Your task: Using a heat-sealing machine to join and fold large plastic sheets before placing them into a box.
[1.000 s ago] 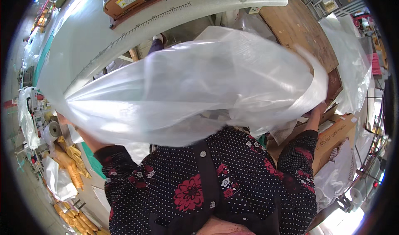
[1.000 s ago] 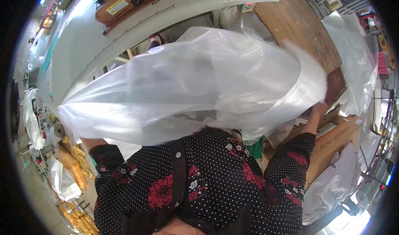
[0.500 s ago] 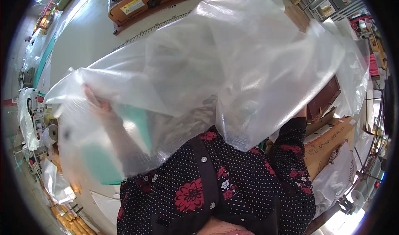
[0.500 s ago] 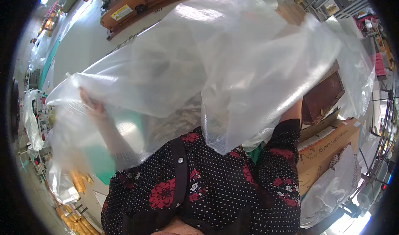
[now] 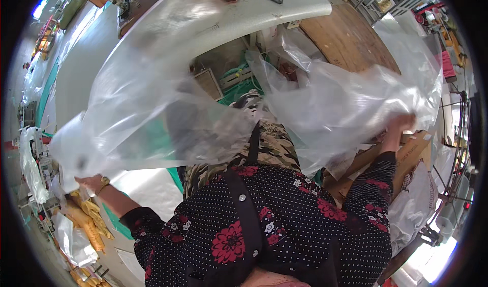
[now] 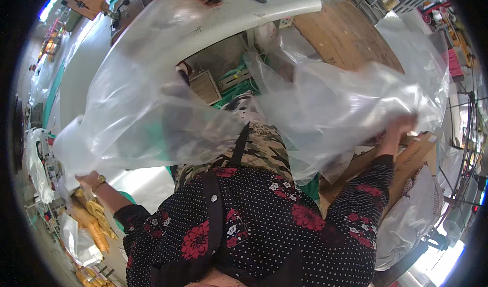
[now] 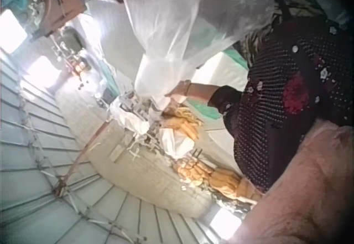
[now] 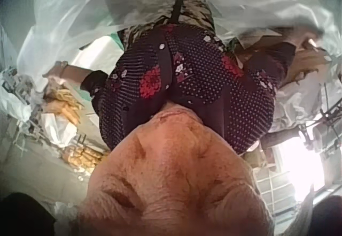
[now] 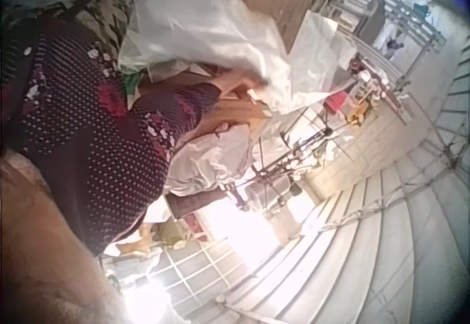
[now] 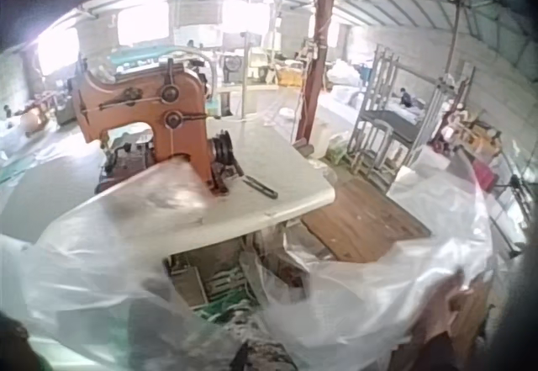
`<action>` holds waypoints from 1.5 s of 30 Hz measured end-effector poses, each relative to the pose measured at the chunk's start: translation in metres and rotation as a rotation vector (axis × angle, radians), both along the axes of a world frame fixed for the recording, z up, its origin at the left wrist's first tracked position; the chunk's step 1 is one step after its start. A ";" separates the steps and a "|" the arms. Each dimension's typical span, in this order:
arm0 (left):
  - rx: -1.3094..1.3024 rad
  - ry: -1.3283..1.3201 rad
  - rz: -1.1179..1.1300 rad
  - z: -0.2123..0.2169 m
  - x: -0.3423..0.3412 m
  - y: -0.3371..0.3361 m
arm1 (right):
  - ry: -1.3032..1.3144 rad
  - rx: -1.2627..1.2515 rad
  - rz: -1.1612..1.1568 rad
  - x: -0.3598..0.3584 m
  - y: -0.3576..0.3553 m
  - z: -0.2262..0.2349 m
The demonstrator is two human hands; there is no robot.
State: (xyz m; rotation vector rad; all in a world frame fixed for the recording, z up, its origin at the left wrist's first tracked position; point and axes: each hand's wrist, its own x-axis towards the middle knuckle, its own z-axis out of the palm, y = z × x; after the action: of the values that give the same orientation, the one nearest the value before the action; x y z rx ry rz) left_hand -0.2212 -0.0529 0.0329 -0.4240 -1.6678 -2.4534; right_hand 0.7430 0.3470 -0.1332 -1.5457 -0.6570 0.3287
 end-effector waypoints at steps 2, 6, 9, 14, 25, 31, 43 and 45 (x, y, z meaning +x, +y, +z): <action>-0.021 -0.095 -0.132 -0.015 0.036 0.043 | 0.262 0.306 0.183 -0.056 0.019 -0.016; -0.382 0.568 -0.043 -0.020 0.021 0.077 | -1.091 0.000 0.329 -0.122 0.026 0.001; -0.552 0.773 0.654 0.035 -0.062 0.056 | -1.494 -0.317 0.312 -0.058 0.022 0.069; -0.154 0.353 0.597 0.096 -0.116 0.015 | -1.643 -0.268 0.133 0.004 0.012 0.097; -0.352 0.010 -1.069 -0.074 0.305 0.232 | -0.305 0.377 1.132 -0.413 -0.090 0.101; -0.350 -0.627 -1.523 -0.093 0.370 0.226 | -0.920 0.098 1.236 -0.413 -0.128 0.106; -0.873 0.043 -1.779 -0.096 0.359 0.216 | -1.153 -0.781 0.879 -0.322 -0.092 -0.136; -0.891 0.031 -1.746 -0.098 0.354 0.208 | -1.331 -0.849 0.626 -0.314 -0.118 -0.181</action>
State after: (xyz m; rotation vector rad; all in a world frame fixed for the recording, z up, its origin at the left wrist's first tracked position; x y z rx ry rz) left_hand 0.1326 0.1550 -0.0650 -2.9627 -2.8773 -1.6667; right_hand 0.4292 0.2292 -0.3142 -2.2524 -2.2843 -0.0484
